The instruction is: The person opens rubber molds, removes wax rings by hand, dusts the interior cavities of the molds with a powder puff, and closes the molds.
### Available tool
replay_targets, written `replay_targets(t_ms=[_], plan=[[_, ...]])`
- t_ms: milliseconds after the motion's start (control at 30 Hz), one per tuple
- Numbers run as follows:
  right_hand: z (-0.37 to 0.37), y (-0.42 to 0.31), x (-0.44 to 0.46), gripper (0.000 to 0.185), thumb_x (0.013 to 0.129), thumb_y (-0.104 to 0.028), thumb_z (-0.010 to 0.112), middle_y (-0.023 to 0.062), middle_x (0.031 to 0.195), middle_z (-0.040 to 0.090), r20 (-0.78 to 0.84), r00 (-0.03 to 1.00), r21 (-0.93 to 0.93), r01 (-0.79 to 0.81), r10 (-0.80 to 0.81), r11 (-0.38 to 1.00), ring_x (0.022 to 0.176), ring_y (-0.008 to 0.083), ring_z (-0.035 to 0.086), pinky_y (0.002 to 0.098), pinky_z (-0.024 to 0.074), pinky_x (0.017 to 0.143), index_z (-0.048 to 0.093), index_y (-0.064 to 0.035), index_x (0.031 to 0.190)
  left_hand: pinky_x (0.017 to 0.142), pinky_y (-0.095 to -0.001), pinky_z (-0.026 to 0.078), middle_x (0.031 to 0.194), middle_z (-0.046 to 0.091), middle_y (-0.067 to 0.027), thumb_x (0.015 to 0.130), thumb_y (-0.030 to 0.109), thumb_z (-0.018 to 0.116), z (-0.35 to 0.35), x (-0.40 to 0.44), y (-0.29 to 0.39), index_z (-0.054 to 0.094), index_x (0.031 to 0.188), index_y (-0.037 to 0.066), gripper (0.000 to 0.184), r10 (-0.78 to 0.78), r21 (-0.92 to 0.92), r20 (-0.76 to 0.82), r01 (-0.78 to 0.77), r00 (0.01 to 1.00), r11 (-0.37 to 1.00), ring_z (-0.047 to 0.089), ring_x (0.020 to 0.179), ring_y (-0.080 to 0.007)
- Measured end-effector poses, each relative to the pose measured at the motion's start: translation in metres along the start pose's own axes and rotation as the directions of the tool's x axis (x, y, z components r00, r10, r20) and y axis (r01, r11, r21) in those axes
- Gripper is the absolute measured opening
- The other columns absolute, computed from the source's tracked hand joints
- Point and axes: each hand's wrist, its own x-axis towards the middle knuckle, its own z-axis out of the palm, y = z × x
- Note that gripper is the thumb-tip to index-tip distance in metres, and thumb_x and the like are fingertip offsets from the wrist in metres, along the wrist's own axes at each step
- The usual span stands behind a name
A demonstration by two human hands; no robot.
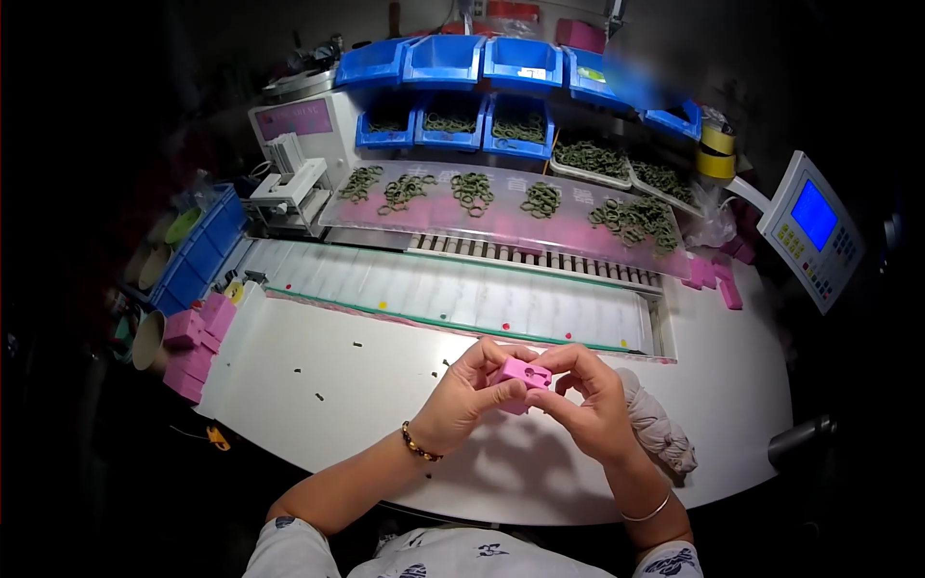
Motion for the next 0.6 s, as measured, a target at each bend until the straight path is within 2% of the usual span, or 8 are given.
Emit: replay_targets(t_ms=[100, 167, 233, 333, 367, 467, 500, 600], plan=[[0.006, 0.004, 0.001, 0.016, 0.082, -0.008, 0.075, 0.0035, 0.09, 0.068, -0.06, 0.994, -0.032, 0.09, -0.092, 0.995, 0.076, 0.0095, 0.061, 0.0221, 0.0449, 0.06, 0.067, -0.0042, 0.094, 0.1, -0.0368, 0.045, 0.125, 0.053, -0.0095, 0.088, 0.009, 0.071, 0.011, -0.006, 0.014, 0.055, 0.106, 0.006, 0.024, -0.034, 0.127, -0.148, 0.053, 0.988, 0.991, 0.053, 0.116, -0.0184], [0.005, 0.005, 0.003, 0.015, 0.081, -0.008, 0.075, 0.0045, 0.09, 0.068, -0.143, 0.984, -0.126, 0.084, -0.102, 0.989, 0.076, 0.0101, 0.061, 0.0229, 0.0459, 0.06, 0.067, -0.0039, 0.093, 0.1, -0.0372, 0.044, 0.126, 0.051, -0.0102, 0.086, 0.008, 0.072, 0.007, -0.007, 0.005, 0.054, 0.107, 0.006, 0.027, 0.219, 0.451, -0.197, -0.11, 0.956, 0.886, 0.051, 0.117, -0.0184], [0.002, 0.014, 0.005, 0.017, 0.083, -0.008, 0.074, 0.0051, 0.091, 0.068, -0.205, 0.971, -0.172, 0.085, -0.12, 0.981, 0.078, 0.0105, 0.063, 0.0238, 0.0484, 0.063, 0.065, -0.0022, 0.095, 0.098, -0.037, 0.044, 0.125, 0.048, -0.013, 0.079, 0.01, 0.08, 0.006, -0.006, -0.002, 0.053, 0.109, 0.006, 0.041, 0.496, 0.746, -0.129, -0.245, 0.859, 0.619, 0.051, 0.116, -0.0201], [0.006, 0.021, 0.009, 0.019, 0.085, -0.008, 0.073, 0.0053, 0.093, 0.067, -0.222, 0.975, 0.055, -0.009, 0.021, 0.998, 0.081, 0.0101, 0.064, 0.0235, 0.0498, 0.065, 0.062, -0.0008, 0.1, 0.09, -0.04, 0.047, 0.116, 0.05, -0.0159, 0.075, 0.017, 0.081, 0.016, -0.006, 0.006, 0.052, 0.108, 0.006, 0.045, 0.592, 0.949, 0.194, -0.302, 0.782, 0.087, 0.053, 0.108, -0.0291], [0.009, 0.023, 0.009, 0.021, 0.089, -0.009, 0.07, 0.0064, 0.096, 0.067, -0.158, 0.984, 0.143, -0.059, 0.082, 0.988, 0.084, 0.01, 0.065, 0.0228, 0.0505, 0.066, 0.059, 0.0004, 0.105, 0.087, -0.0397, 0.047, 0.114, 0.048, -0.0171, 0.072, 0.012, 0.078, 0.019, -0.003, 0.001, 0.052, 0.106, 0.005, 0.044, 0.558, 0.937, 0.191, -0.319, 0.808, 0.142, 0.052, 0.106, -0.0327], [0.016, 0.015, 0.009, 0.023, 0.091, -0.009, 0.067, 0.0073, 0.1, 0.067, -0.095, 0.977, 0.138, -0.176, 0.19, 0.975, 0.084, 0.0103, 0.065, 0.022, 0.0504, 0.066, 0.059, 0.001, 0.109, 0.082, -0.0319, 0.049, 0.111, 0.048, -0.0136, 0.071, 0.005, 0.075, -0.006, 0.007, -0.004, 0.052, 0.106, 0.005, 0.042, 0.447, 0.921, 0.045, -0.21, 0.894, 0.328, 0.054, 0.098, -0.0227], [0.012, 0.016, 0.007, 0.03, 0.09, -0.01, 0.067, 0.0071, 0.108, 0.066, -0.029, 0.964, 0.171, -0.257, 0.265, 0.951, 0.088, 0.012, 0.065, 0.0234, 0.0509, 0.069, 0.057, 0.001, 0.116, 0.076, -0.0306, 0.051, 0.107, 0.049, -0.0116, 0.072, 0.004, 0.071, -0.018, 0.014, 0.0, 0.053, 0.105, 0.004, 0.038, 0.476, 0.951, 0.008, -0.154, 0.879, 0.268, 0.055, 0.091, -0.0221], [-0.001, 0.013, -0.001, 0.038, 0.088, -0.01, 0.069, 0.0063, 0.113, 0.064, 0.028, 0.99, -0.072, -0.134, 0.137, 0.988, 0.095, 0.0138, 0.064, 0.0256, 0.051, 0.072, 0.056, -0.001, 0.122, 0.078, -0.0323, 0.051, 0.106, 0.052, -0.0098, 0.07, 0.006, 0.072, -0.079, 0.035, 0.017, 0.056, 0.103, 0.005, 0.036, 0.517, 0.959, -0.187, 0.042, 0.835, 0.28, 0.056, 0.09, -0.0226]])
